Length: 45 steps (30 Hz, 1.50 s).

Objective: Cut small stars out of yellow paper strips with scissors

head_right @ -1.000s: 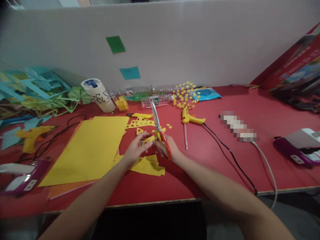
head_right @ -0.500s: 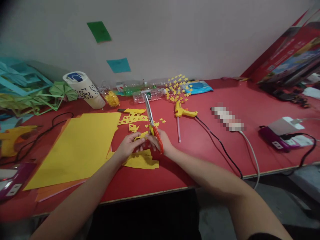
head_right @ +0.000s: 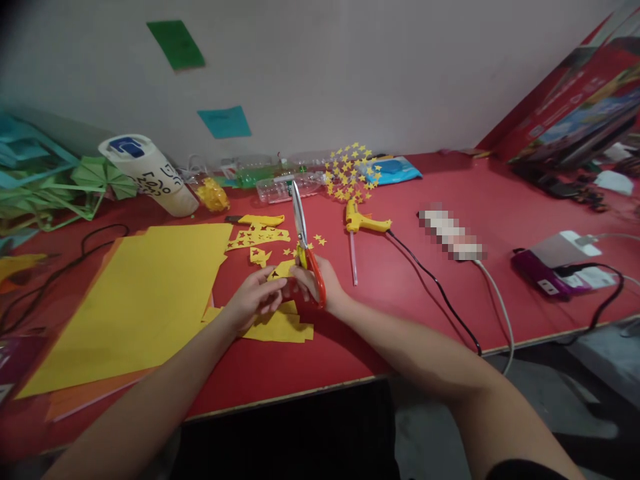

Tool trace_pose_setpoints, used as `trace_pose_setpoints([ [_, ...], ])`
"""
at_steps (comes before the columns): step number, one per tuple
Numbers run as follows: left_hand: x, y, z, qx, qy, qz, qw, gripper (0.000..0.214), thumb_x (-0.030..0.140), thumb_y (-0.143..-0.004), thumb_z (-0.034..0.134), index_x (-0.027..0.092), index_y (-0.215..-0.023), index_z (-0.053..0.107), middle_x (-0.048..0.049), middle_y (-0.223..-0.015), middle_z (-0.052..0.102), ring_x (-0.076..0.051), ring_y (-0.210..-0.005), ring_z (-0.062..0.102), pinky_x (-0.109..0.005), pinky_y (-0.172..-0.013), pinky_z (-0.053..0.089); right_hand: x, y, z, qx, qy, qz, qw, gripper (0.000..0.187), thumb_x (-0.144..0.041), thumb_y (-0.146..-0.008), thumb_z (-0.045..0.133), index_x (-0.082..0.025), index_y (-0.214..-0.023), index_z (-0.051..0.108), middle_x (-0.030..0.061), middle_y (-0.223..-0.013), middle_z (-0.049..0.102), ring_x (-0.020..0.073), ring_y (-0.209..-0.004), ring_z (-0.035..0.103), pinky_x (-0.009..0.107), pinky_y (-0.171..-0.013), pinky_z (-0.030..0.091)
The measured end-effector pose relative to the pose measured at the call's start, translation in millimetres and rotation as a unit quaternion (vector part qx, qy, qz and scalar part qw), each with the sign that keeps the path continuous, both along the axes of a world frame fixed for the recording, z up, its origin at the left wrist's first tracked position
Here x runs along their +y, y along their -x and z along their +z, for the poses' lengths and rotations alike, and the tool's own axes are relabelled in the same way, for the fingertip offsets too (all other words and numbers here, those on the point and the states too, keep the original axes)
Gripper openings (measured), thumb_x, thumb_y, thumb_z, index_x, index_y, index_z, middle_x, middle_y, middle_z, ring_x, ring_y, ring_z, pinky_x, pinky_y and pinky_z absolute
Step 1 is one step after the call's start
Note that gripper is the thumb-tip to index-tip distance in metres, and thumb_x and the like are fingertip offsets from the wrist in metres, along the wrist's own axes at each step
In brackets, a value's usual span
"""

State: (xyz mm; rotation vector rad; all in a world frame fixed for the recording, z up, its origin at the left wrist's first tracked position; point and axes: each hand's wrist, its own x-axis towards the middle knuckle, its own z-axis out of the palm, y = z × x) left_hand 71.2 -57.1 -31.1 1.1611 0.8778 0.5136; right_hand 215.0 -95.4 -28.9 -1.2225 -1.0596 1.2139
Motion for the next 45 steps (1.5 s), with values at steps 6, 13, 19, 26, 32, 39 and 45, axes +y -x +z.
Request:
trace_pose_setpoints([
  [6, -1.0, 2.1, 2.1, 0.027, -0.039, 0.020, 0.999, 0.022, 0.037, -0.072, 0.061, 0.018, -0.080, 0.054, 0.0075, -0.035, 0.043, -0.004, -0.029, 0.030, -0.018, -0.033, 0.018, -4.5, 3.2, 2.1, -0.024, 0.010, 0.013, 1.000, 0.028, -0.040, -0.074, 0.060, -0.022, -0.064, 0.040, -0.0096, -0.035, 0.041, 0.0085, -0.030, 0.040, 0.023, -0.038, 0.033],
  [13, 0.2, 2.4, 3.0, 0.039, -0.092, 0.019, 0.995, 0.016, 0.033, -0.069, 0.063, 0.017, -0.067, 0.058, 0.0055, -0.037, 0.046, -0.005, -0.032, 0.034, -0.019, -0.035, 0.022, -6.2, 2.1, 5.1, -0.057, 0.015, 0.019, 0.998, 0.031, -0.046, -0.072, 0.061, -0.021, -0.067, 0.043, -0.0094, -0.039, 0.046, 0.0076, -0.030, 0.039, 0.022, -0.035, 0.030],
  [19, 14.8, 12.1, 8.7, -0.050, -0.112, 0.175, 0.977, 0.018, 0.033, -0.068, 0.062, 0.016, -0.066, 0.060, 0.0008, -0.056, 0.059, -0.005, -0.038, 0.045, -0.018, -0.034, 0.028, -2.3, -7.3, 8.8, -0.105, 0.014, 0.072, 0.992, 0.038, -0.051, -0.070, 0.065, -0.021, -0.061, 0.043, -0.0089, -0.040, 0.041, 0.0068, -0.031, 0.037, 0.023, -0.037, 0.030],
  [26, 23.4, 20.3, 14.5, -0.094, -0.160, 0.264, 0.947, 0.013, 0.029, -0.070, 0.059, 0.017, -0.066, 0.058, 0.0028, -0.053, 0.055, -0.005, -0.039, 0.044, -0.019, -0.035, 0.030, -3.4, -16.5, 15.2, -0.239, 0.009, 0.144, 0.960, 0.037, -0.047, -0.065, 0.071, -0.019, -0.059, 0.048, -0.0055, -0.050, 0.042, 0.0080, -0.046, 0.036, 0.023, -0.043, 0.027],
  [32, 21.5, 19.6, 16.0, -0.106, -0.167, 0.324, 0.925, 0.014, 0.029, -0.072, 0.057, 0.017, -0.066, 0.055, 0.0029, -0.053, 0.054, -0.005, -0.040, 0.044, -0.019, -0.036, 0.031, -6.1, -18.2, 16.2, -0.254, -0.015, 0.180, 0.950, 0.041, -0.052, -0.069, 0.067, -0.019, -0.056, 0.046, -0.0059, -0.048, 0.038, 0.0074, -0.045, 0.031, 0.023, -0.042, 0.022],
  [39, 21.7, 19.7, 15.7, -0.118, -0.187, 0.341, 0.914, 0.011, 0.026, -0.072, 0.057, 0.018, -0.067, 0.054, 0.0035, -0.054, 0.054, -0.005, -0.040, 0.043, -0.019, -0.036, 0.030, -6.6, -17.4, 15.7, -0.291, -0.015, 0.211, 0.933, 0.043, -0.057, -0.071, 0.062, -0.018, -0.058, 0.048, -0.0037, -0.053, 0.042, 0.0082, -0.047, 0.034, 0.023, -0.044, 0.025],
  [45, 20.8, 20.4, 12.9, -0.131, -0.223, 0.319, 0.912, 0.010, 0.025, -0.073, 0.058, 0.017, -0.068, 0.056, 0.0046, -0.052, 0.053, -0.005, -0.040, 0.044, -0.018, -0.036, 0.032, -10.3, -13.5, 22.4, -0.271, 0.002, 0.227, 0.936, 0.047, -0.061, -0.074, 0.055, -0.020, -0.057, 0.040, -0.0055, -0.048, 0.039, 0.0074, -0.043, 0.034, 0.022, -0.041, 0.026],
])
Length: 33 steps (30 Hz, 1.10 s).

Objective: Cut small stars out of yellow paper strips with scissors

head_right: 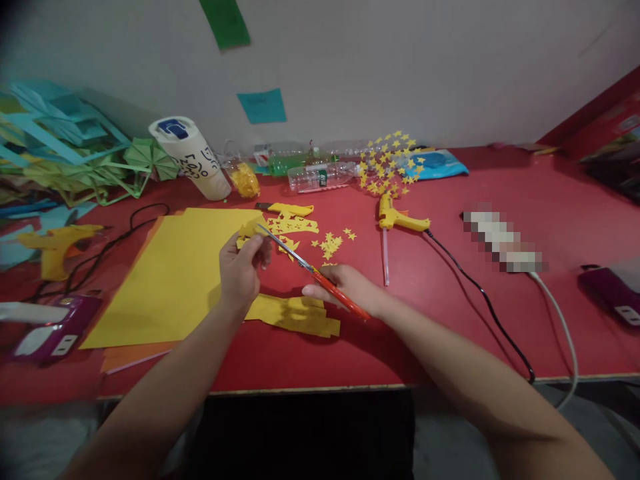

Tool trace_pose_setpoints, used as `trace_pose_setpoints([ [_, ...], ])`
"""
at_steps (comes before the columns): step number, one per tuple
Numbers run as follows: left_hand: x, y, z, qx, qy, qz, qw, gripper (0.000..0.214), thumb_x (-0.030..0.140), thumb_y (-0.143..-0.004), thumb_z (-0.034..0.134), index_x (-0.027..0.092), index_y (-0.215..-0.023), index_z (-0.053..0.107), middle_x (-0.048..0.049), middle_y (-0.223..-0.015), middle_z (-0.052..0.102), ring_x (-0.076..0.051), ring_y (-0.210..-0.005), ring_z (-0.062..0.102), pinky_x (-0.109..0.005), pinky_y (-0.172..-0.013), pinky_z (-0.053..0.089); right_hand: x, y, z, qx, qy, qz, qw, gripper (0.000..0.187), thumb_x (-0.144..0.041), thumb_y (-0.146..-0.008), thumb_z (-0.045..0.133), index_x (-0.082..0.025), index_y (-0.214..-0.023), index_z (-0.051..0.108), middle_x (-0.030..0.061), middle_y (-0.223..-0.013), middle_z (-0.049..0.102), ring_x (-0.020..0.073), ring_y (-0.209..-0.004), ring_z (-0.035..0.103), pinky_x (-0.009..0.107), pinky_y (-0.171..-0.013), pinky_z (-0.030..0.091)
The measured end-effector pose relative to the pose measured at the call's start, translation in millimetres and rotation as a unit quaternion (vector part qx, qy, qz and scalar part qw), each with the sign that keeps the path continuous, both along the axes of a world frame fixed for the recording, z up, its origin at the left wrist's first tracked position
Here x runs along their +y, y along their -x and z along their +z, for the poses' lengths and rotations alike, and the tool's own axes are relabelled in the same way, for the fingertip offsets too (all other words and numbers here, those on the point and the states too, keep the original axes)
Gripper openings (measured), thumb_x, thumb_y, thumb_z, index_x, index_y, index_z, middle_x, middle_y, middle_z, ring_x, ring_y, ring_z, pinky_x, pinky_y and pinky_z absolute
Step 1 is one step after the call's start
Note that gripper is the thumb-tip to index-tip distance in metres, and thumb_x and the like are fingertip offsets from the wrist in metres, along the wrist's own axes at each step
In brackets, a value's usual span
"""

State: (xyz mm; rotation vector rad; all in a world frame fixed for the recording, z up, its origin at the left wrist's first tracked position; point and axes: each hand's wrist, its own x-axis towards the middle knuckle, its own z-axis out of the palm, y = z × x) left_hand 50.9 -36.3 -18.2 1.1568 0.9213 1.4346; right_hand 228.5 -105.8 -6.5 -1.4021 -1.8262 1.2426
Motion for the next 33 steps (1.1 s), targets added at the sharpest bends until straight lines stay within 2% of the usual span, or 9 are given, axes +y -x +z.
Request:
trace_pose_setpoints([
  [6, 1.7, 0.8, -2.8, 0.005, -0.010, -0.002, 1.000, 0.013, 0.029, -0.073, 0.059, 0.017, -0.068, 0.057, 0.0045, -0.051, 0.053, -0.004, -0.040, 0.044, -0.016, -0.035, 0.033, -1.2, 1.0, 2.7, -0.025, 0.032, 0.005, 0.999, 0.049, -0.065, -0.076, 0.049, -0.020, -0.060, 0.036, -0.0053, -0.050, 0.039, 0.0074, -0.044, 0.038, 0.022, -0.042, 0.029],
  [13, 2.8, 3.4, -2.2, 0.020, -0.028, -0.010, 0.999, 0.013, 0.027, -0.075, 0.059, 0.017, -0.066, 0.058, 0.0040, -0.052, 0.054, -0.003, -0.039, 0.043, -0.016, -0.035, 0.034, 0.2, -0.6, -2.9, 0.006, 0.078, 0.003, 0.997, 0.041, -0.055, -0.079, 0.054, -0.019, -0.066, 0.041, -0.0069, -0.051, 0.039, 0.0054, -0.040, 0.039, 0.021, -0.039, 0.032],
  [33, 3.4, 4.9, -0.5, 0.009, -0.002, -0.015, 1.000, 0.013, 0.026, -0.072, 0.060, 0.016, -0.065, 0.059, 0.0040, -0.051, 0.055, -0.004, -0.039, 0.045, -0.016, -0.035, 0.034, 0.7, -0.7, -12.1, 0.054, 0.109, -0.021, 0.992, 0.040, -0.054, -0.077, 0.058, -0.018, -0.066, 0.045, -0.0063, -0.049, 0.040, 0.0055, -0.038, 0.040, 0.019, -0.035, 0.032],
])
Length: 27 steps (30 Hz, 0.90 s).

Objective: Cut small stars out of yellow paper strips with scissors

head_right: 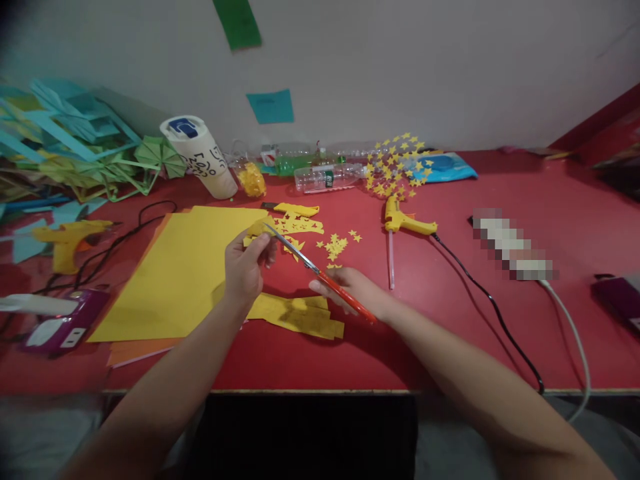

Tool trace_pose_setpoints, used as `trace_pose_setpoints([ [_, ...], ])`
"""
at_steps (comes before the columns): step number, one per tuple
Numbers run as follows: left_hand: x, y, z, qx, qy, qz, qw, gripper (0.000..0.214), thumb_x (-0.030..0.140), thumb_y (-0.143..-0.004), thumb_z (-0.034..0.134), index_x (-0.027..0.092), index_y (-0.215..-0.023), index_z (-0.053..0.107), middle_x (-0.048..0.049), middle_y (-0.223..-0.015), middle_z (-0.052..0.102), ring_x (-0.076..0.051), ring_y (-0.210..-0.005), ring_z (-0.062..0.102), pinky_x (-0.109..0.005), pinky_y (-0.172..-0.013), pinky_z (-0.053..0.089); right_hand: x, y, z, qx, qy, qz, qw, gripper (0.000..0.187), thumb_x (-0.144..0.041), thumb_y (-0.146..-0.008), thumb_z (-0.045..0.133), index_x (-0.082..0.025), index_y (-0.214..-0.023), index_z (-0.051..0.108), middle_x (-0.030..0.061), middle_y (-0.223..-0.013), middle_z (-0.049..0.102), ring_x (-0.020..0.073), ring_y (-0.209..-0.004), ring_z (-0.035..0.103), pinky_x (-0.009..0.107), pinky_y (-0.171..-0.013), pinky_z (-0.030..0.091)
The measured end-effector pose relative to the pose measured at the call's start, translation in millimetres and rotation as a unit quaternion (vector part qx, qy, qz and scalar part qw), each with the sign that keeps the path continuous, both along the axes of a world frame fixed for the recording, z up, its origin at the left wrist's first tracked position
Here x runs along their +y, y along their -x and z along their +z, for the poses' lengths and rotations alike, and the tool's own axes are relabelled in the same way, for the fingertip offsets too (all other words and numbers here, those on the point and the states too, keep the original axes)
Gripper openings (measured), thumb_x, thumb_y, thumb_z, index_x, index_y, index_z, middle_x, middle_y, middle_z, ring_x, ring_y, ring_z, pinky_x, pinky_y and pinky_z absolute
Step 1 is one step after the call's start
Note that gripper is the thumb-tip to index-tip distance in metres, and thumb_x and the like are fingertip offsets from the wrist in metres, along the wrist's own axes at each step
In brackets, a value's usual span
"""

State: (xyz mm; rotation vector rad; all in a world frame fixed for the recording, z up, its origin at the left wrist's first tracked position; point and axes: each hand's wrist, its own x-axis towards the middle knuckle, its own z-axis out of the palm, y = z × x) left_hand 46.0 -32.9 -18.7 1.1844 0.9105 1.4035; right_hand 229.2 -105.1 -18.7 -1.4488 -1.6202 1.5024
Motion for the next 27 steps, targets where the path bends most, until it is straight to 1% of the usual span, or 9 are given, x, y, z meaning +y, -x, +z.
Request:
trace_pose_setpoints([
  [10, 1.2, 0.0, -0.2, 0.008, 0.002, -0.006, 1.000, 0.014, 0.028, -0.071, 0.060, 0.016, -0.064, 0.058, 0.0040, -0.050, 0.053, -0.003, -0.039, 0.044, -0.016, -0.035, 0.034, 0.5, 0.4, -0.8, 0.008, -0.003, 0.000, 1.000, 0.042, -0.056, -0.076, 0.058, -0.018, -0.065, 0.044, -0.0071, -0.046, 0.040, 0.0047, -0.035, 0.038, 0.019, -0.032, 0.030],
  [20, 2.6, 1.4, -2.5, 0.012, 0.004, -0.009, 1.000, 0.013, 0.028, -0.072, 0.060, 0.017, -0.064, 0.059, 0.0034, -0.050, 0.054, -0.004, -0.039, 0.045, -0.017, -0.035, 0.034, -1.0, 3.7, 8.7, -0.001, 0.013, -0.016, 1.000, 0.043, -0.057, -0.074, 0.058, -0.019, -0.063, 0.043, -0.0085, -0.043, 0.038, 0.0040, -0.032, 0.036, 0.018, -0.030, 0.029],
  [24, 2.3, 1.5, -1.1, 0.015, 0.007, -0.010, 1.000, 0.013, 0.028, -0.071, 0.060, 0.017, -0.064, 0.059, 0.0032, -0.050, 0.054, -0.004, -0.039, 0.045, -0.017, -0.035, 0.033, -1.1, 3.9, 10.6, 0.001, 0.028, -0.017, 0.999, 0.044, -0.058, -0.073, 0.059, -0.019, -0.063, 0.043, -0.0088, -0.043, 0.038, 0.0036, -0.031, 0.036, 0.017, -0.030, 0.027],
  [27, 1.6, 1.4, 1.0, 0.014, 0.014, -0.007, 1.000, 0.013, 0.028, -0.070, 0.061, 0.017, -0.063, 0.059, 0.0034, -0.050, 0.054, -0.004, -0.039, 0.044, -0.017, -0.034, 0.033, -1.0, 3.8, 10.8, 0.002, 0.027, -0.016, 1.000, 0.045, -0.060, -0.071, 0.058, -0.019, -0.062, 0.043, -0.0092, -0.042, 0.037, 0.0034, -0.030, 0.035, 0.017, -0.030, 0.027],
])
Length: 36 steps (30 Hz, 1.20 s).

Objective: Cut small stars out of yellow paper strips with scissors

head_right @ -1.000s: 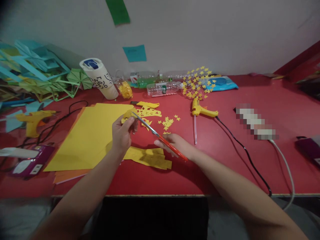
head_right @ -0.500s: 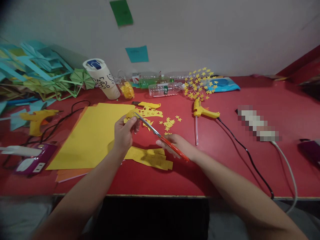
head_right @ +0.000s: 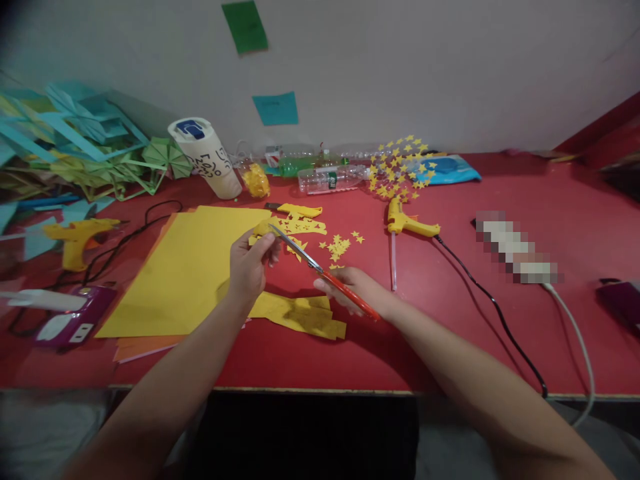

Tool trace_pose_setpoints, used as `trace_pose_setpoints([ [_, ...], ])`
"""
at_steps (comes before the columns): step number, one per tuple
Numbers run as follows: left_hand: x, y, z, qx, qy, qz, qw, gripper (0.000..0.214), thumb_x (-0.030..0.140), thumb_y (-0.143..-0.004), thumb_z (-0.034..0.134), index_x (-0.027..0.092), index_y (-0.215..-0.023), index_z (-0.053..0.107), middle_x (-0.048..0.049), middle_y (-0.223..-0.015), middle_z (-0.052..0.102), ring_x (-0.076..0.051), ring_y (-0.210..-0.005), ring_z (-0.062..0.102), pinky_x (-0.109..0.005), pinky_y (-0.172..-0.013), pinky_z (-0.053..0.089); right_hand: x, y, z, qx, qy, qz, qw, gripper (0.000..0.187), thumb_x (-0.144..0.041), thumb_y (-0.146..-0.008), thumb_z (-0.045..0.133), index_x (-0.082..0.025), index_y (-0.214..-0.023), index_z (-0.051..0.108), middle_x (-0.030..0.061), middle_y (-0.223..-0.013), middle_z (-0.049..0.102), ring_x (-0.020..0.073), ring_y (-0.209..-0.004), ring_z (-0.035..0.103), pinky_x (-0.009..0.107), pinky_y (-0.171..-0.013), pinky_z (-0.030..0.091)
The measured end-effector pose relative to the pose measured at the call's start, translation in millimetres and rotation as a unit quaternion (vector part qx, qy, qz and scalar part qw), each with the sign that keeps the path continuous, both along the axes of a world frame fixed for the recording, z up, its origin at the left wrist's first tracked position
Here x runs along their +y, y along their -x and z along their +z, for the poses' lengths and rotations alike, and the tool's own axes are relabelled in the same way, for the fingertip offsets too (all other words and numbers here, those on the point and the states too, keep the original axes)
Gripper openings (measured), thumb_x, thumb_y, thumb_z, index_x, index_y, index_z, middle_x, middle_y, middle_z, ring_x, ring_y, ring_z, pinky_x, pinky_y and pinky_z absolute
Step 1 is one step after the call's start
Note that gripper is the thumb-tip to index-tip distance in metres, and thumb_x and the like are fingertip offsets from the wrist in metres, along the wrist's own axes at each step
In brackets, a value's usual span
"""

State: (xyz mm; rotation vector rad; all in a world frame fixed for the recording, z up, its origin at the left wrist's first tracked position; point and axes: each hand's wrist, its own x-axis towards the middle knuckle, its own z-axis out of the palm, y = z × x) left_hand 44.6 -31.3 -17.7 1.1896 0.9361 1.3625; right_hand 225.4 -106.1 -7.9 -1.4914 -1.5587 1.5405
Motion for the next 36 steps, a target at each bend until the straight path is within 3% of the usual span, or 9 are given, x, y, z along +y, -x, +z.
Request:
trace_pose_setpoints([
  [30, 5.6, 5.7, 0.9, -0.011, 0.002, -0.035, 0.999, 0.017, 0.031, -0.068, 0.060, 0.015, -0.061, 0.058, 0.0015, -0.049, 0.056, -0.005, -0.038, 0.046, -0.018, -0.035, 0.033, 1.7, -3.0, -3.3, -0.001, 0.004, 0.013, 1.000, 0.042, -0.055, -0.074, 0.061, -0.019, -0.063, 0.041, -0.0092, -0.042, 0.038, 0.0035, -0.030, 0.036, 0.017, -0.030, 0.027],
  [36, 9.9, 7.4, 4.0, -0.008, 0.008, 0.006, 1.000, 0.013, 0.027, -0.066, 0.061, 0.016, -0.062, 0.054, 0.0039, -0.048, 0.054, -0.005, -0.040, 0.046, -0.017, -0.038, 0.036, 2.9, -2.4, -5.1, 0.008, 0.008, 0.008, 1.000, 0.044, -0.058, -0.073, 0.060, -0.019, -0.063, 0.043, -0.0094, -0.039, 0.037, 0.0040, -0.029, 0.035, 0.018, -0.030, 0.027],
])
